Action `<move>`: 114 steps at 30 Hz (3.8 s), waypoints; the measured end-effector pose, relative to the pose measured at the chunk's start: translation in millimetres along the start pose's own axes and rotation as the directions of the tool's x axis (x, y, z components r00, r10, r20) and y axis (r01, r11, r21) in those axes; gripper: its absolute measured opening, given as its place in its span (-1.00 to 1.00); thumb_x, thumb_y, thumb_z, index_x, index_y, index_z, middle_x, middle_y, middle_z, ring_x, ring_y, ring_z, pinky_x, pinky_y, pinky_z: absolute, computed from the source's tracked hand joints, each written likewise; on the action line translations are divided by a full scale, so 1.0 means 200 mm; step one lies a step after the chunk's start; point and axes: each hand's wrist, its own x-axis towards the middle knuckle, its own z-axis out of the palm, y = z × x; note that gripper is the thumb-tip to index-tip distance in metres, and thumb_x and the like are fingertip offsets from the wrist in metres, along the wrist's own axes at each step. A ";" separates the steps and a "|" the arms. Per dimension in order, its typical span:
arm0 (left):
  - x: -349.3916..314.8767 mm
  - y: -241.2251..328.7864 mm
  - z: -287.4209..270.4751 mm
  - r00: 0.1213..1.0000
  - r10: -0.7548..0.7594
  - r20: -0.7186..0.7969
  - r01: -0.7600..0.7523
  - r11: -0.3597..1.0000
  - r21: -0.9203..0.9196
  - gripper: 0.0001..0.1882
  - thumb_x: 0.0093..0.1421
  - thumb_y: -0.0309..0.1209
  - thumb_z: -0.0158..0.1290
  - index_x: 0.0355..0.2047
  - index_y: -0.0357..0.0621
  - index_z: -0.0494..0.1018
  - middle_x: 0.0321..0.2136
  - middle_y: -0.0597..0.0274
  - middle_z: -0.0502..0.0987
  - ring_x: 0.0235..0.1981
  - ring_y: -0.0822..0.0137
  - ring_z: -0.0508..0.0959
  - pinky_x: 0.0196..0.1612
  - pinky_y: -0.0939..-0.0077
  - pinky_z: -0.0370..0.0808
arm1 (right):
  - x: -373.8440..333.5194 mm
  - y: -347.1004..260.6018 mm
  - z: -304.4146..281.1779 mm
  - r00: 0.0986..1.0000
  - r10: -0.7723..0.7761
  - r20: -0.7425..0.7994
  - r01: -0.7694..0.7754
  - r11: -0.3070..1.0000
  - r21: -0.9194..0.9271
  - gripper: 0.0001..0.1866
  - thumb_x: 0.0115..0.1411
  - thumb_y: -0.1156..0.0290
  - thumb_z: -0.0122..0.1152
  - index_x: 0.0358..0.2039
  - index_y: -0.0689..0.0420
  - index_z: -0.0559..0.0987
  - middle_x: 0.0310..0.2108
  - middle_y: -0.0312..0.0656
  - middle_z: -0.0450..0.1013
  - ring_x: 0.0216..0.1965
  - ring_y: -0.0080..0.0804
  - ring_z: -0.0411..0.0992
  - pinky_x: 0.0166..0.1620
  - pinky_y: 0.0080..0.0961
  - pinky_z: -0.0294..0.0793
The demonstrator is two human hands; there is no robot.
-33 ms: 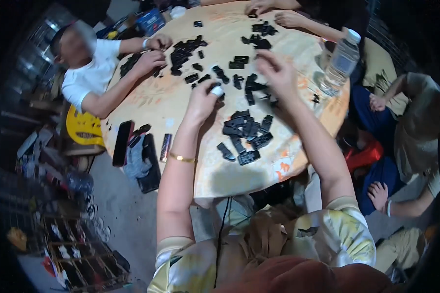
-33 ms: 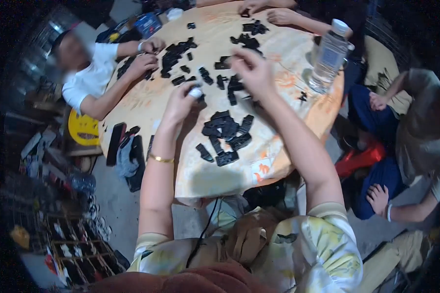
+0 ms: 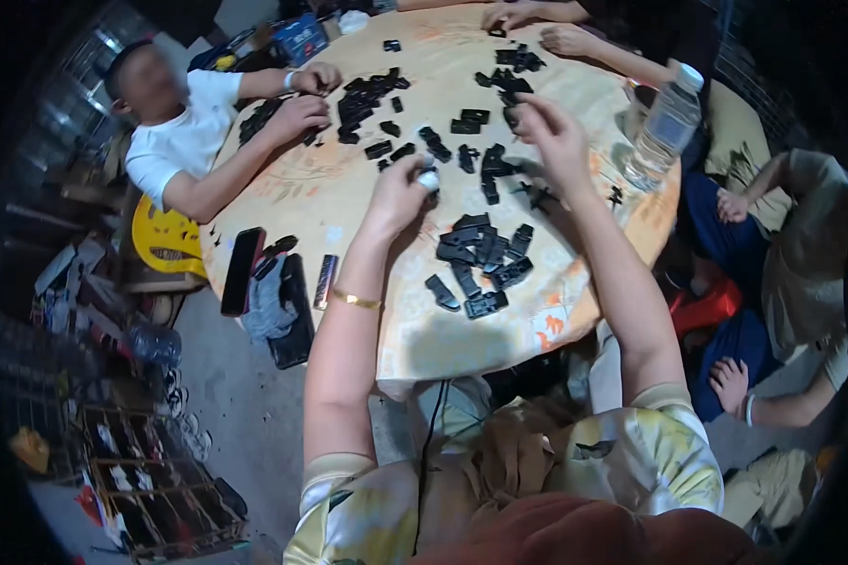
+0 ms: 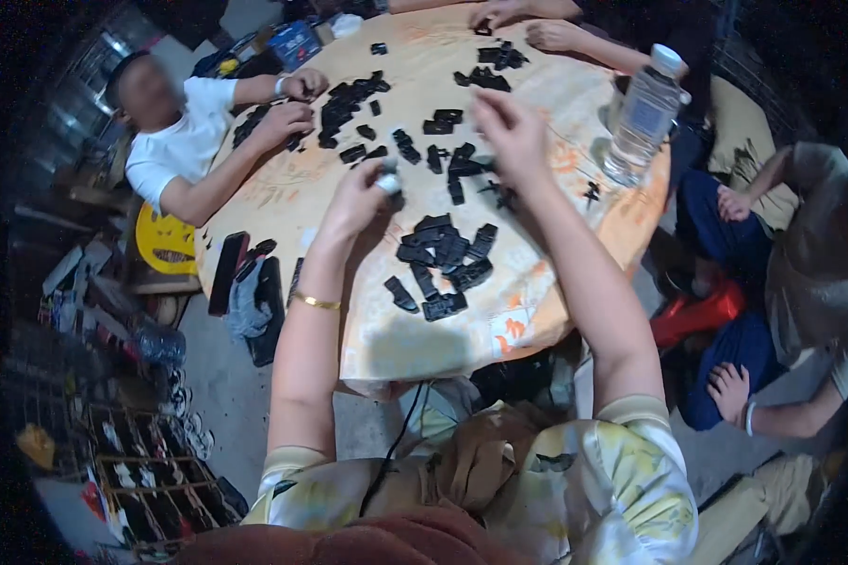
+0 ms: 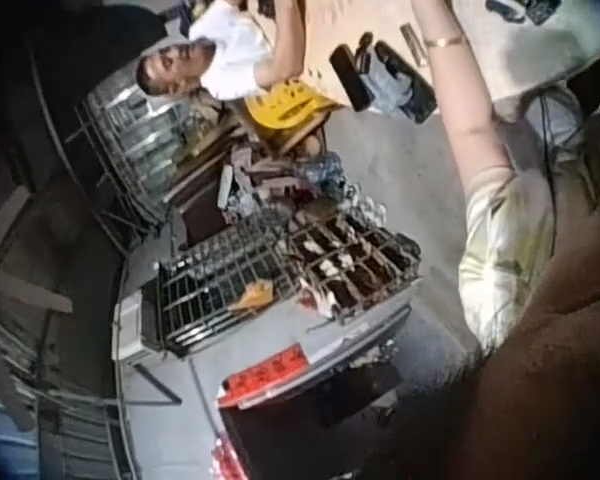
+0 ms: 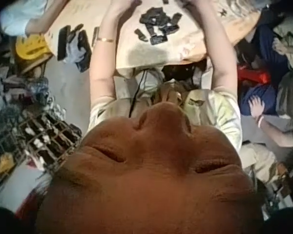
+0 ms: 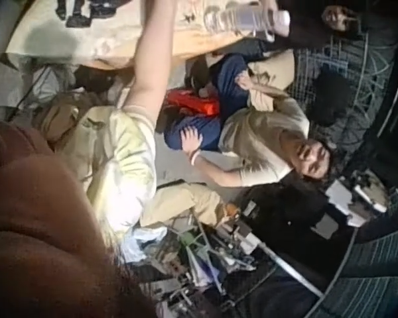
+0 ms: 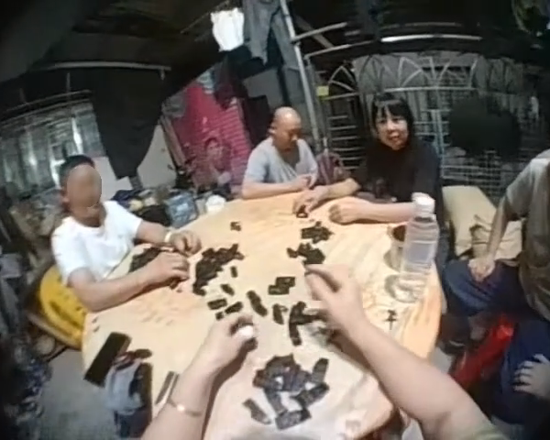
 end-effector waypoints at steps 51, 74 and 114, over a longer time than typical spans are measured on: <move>-0.11 0.14 0.16 0.995 0.094 -0.020 -0.095 0.936 -0.338 -0.62 0.09 -0.59 -0.01 -0.06 -0.42 0.28 -0.26 0.13 0.48 -0.25 0.40 0.52 -0.25 0.63 0.48 | -0.14 0.00 0.10 0.922 0.158 0.354 -0.175 0.984 0.016 -0.56 0.00 0.50 0.24 -0.05 0.16 0.44 -0.40 -0.34 0.43 -0.46 -0.68 0.39 -0.44 -0.74 0.38; -0.14 0.08 0.25 0.972 0.087 -0.219 -0.196 0.815 -0.546 -0.66 0.11 -0.58 -0.05 -0.07 -0.30 0.31 -0.26 0.27 0.45 -0.32 0.50 0.46 -0.32 0.70 0.42 | -0.27 -0.05 0.22 0.736 -0.597 0.321 0.672 0.584 -0.456 -0.50 -0.14 0.48 0.16 -0.08 0.18 0.39 -0.50 -0.11 0.41 -0.44 -0.19 0.40 -0.30 -0.37 0.42; 0.19 0.03 0.21 0.974 0.076 -0.214 -0.068 0.997 0.045 -0.75 0.09 -0.51 -0.13 -0.22 -0.30 0.42 -0.42 -0.10 0.50 -0.39 0.08 0.55 -0.31 0.32 0.52 | -0.01 0.20 0.03 0.947 0.133 0.291 -0.122 0.991 -0.056 -0.63 0.00 0.46 0.26 -0.14 0.16 0.44 -0.36 -0.33 0.40 -0.42 -0.68 0.38 -0.44 -0.74 0.40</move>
